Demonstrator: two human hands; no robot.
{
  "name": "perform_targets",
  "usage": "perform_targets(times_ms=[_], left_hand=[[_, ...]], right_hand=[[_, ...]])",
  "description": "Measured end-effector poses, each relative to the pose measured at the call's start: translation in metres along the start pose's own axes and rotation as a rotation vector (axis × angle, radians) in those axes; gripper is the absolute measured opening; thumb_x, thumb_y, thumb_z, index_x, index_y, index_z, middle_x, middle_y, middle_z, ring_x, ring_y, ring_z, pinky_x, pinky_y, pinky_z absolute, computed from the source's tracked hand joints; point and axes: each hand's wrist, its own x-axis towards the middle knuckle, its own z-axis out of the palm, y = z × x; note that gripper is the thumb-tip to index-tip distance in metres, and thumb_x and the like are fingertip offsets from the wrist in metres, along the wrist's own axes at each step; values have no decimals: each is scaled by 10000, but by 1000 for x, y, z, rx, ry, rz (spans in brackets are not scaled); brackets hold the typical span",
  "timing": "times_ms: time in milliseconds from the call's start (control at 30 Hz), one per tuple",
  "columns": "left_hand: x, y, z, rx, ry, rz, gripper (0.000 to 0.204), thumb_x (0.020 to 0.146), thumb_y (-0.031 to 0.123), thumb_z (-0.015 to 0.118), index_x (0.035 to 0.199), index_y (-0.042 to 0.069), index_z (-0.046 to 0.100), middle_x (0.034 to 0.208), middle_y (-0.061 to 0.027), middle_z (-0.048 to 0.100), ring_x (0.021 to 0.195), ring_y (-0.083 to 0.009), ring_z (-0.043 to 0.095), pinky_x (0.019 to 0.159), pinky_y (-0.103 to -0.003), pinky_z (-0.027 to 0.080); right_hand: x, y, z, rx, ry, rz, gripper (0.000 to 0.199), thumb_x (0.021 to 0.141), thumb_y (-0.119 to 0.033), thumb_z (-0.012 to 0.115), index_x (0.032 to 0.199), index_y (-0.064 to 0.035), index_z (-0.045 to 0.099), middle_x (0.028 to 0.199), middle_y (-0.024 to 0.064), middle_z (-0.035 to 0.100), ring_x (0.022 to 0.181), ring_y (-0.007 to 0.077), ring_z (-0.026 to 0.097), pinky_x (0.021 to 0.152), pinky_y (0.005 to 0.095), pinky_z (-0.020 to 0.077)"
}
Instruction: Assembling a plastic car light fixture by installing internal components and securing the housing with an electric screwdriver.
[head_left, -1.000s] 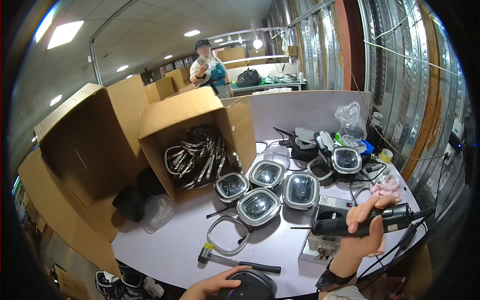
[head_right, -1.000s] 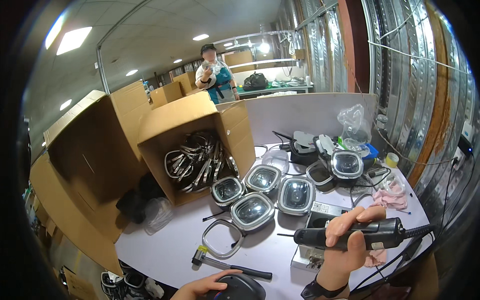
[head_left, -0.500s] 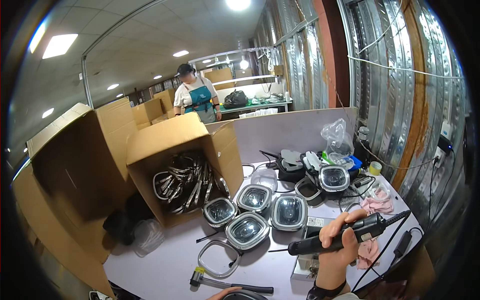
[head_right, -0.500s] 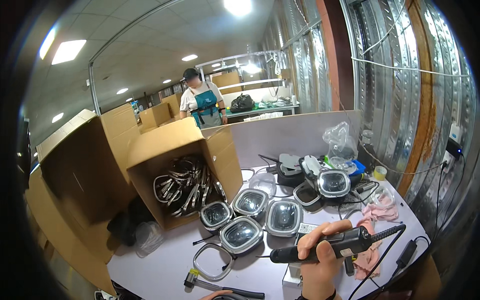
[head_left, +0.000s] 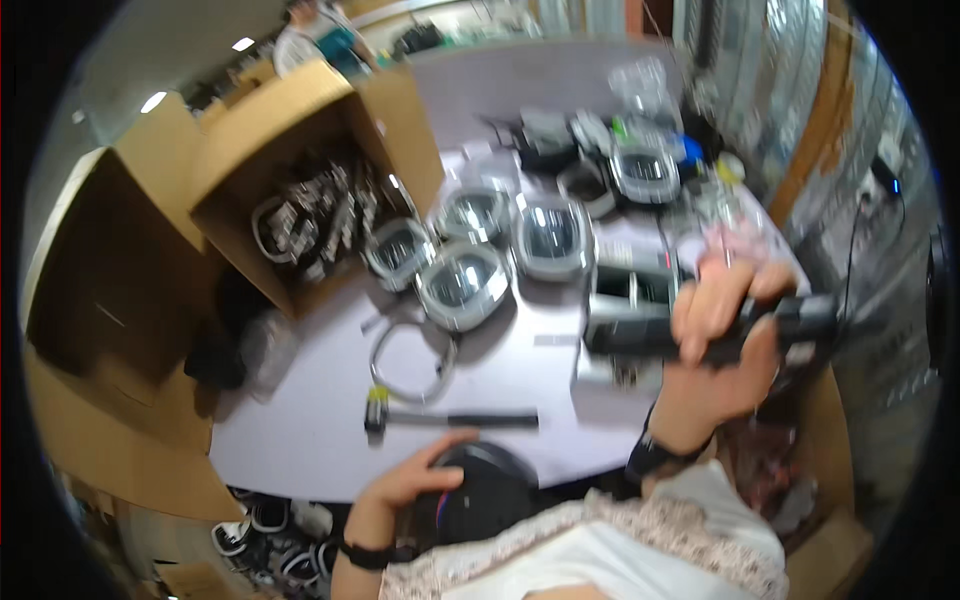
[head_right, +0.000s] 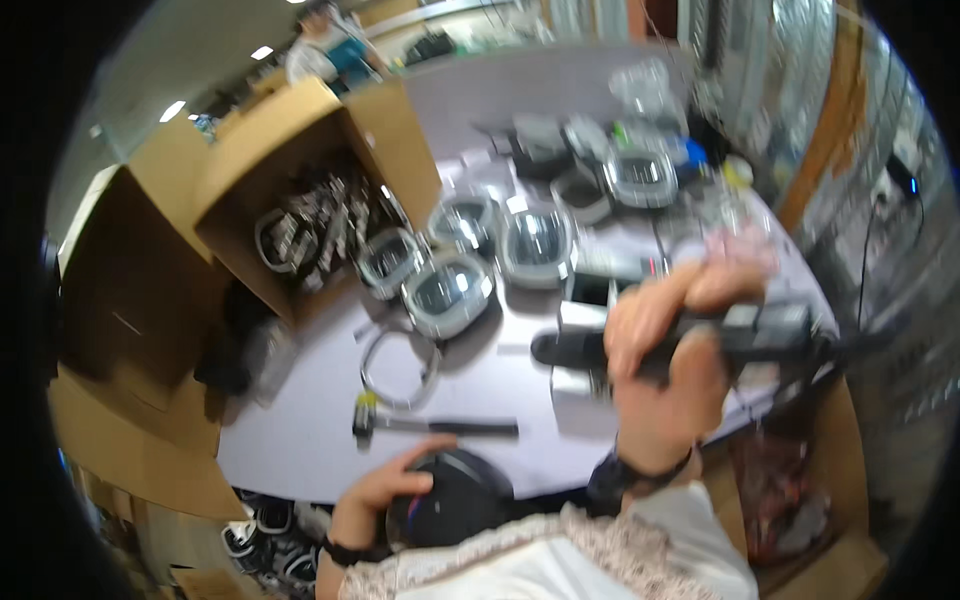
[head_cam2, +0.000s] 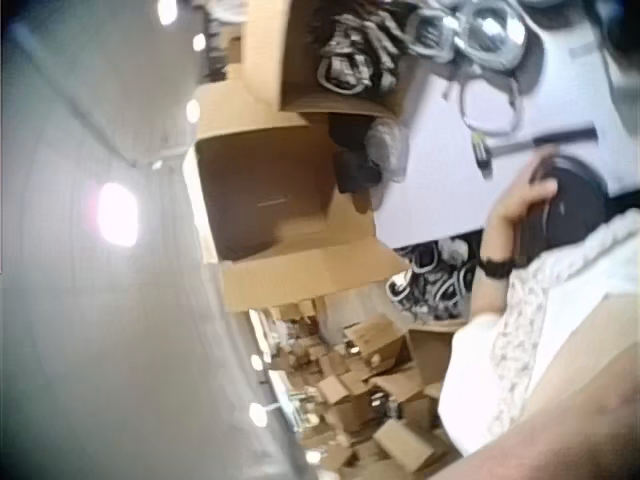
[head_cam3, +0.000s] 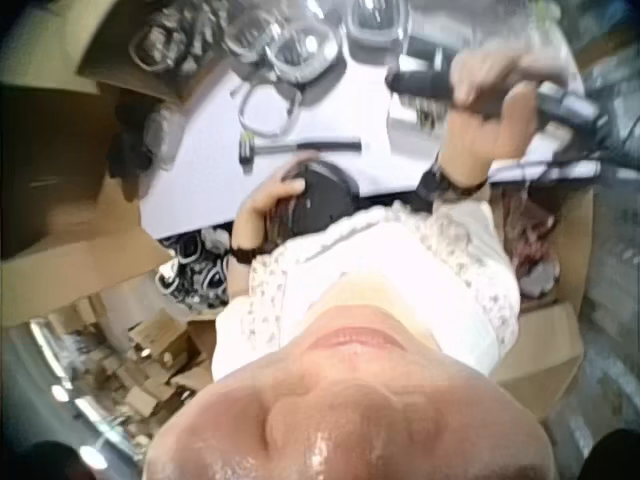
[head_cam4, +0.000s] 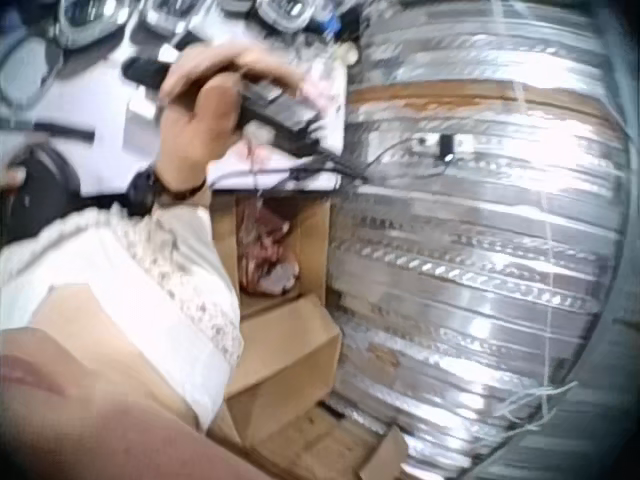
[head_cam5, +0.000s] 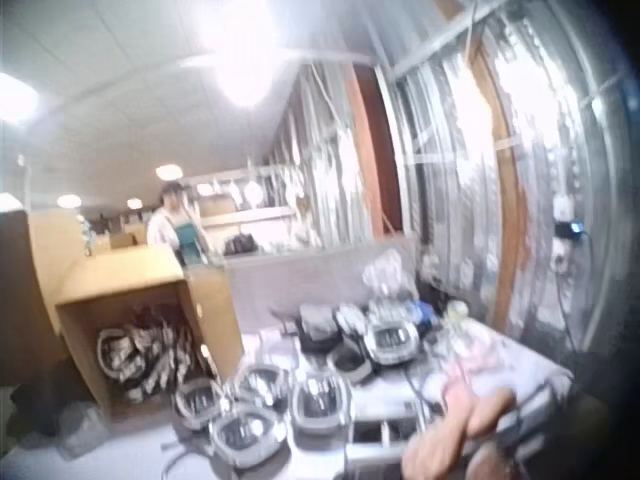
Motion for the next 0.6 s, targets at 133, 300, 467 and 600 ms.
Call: perform_targets(times_ms=[133, 300, 467, 600], left_hand=[[9, 15, 1, 257, -113, -47, 816, 814, 322, 754, 1475, 24, 380, 1404, -110, 483, 1285, -198, 453, 1110, -329, 331], [13, 20, 19, 330, -229, -95, 840, 821, 368, 751, 1478, 13, 368, 1403, -138, 476, 1314, -229, 442, 1121, -342, 312], [17, 17, 24, 357, -268, -97, 855, 813, 390, 763, 1472, 9, 373, 1379, -146, 491, 1296, -242, 461, 1111, -349, 325], [25, 21, 20, 374, -288, -88, 858, 810, 387, 767, 1472, 9, 373, 1377, -148, 493, 1294, -240, 462, 1110, -349, 328]], right_hand=[[0, -44, -25, -49, 47, 111, 262, 998, -260, 506, 1177, -68, 509, 901, 99, 558, 634, 149, 508, 645, 317, 406], [-13, -77, -46, -134, 35, 211, 274, 1010, -236, 501, 1177, -25, 554, 928, 104, 537, 686, 150, 476, 705, 323, 377], [-20, -59, -46, -533, -28, 165, 214, 996, -207, 527, 1125, -36, 521, 903, 131, 571, 681, 172, 511, 676, 322, 425], [-14, -27, -47, -506, 81, 167, 182, 900, -111, 659, 990, 24, 575, 757, 127, 650, 575, 139, 595, 547, 248, 483]])
